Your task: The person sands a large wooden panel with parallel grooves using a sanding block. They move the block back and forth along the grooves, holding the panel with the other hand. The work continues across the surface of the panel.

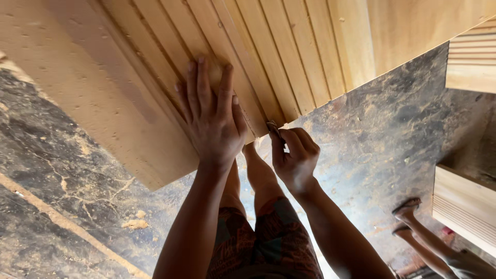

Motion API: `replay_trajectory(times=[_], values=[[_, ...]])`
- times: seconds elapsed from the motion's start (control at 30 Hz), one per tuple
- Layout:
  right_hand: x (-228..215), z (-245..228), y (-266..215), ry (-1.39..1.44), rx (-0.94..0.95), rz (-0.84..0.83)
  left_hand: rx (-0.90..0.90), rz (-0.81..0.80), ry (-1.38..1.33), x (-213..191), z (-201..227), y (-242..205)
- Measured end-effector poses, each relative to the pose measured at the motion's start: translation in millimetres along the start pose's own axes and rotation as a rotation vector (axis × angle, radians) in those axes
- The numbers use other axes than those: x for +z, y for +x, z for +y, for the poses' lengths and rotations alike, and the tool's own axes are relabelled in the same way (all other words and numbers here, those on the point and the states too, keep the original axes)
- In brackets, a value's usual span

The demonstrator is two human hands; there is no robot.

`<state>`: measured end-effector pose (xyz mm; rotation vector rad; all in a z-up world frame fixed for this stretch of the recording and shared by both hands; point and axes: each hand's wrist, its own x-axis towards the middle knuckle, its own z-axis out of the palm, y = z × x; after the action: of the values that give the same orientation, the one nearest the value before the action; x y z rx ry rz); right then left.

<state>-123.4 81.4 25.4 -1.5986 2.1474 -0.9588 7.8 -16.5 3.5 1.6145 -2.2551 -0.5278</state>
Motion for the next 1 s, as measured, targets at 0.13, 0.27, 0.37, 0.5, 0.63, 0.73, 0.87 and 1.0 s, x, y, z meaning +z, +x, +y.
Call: replay_trajectory(times=[0.13,0.27,0.37,0.5,0.63,0.73,0.87,1.0], values=[[3,15,-15,0.047,0.106,-0.038,-0.015,-0.006,-0.011,3,3,-2],[8,6,13,0.027,0.042,-0.002,-0.010,-0.004,-0.001,4,4,6],[16,-4,46,0.050,-0.011,-0.003,-0.029,-0.004,-0.018,2,5,0],[54,3,93,0.036,-0.094,0.111,-0.029,0.033,-0.040,3,6,1],[29,4,69,0.035,-0.129,0.031,-0.006,0.091,-0.033,1,12,-5],[-12,-6,42,0.015,-0.148,0.019,0.014,0.122,-0.041,7,12,0],[8,-18,66,0.027,-0.105,0.057,-0.001,0.127,-0.055,5,7,-8],[58,-4,94,-0.015,-0.063,0.055,-0.008,0.099,-0.071,1,8,-8]])
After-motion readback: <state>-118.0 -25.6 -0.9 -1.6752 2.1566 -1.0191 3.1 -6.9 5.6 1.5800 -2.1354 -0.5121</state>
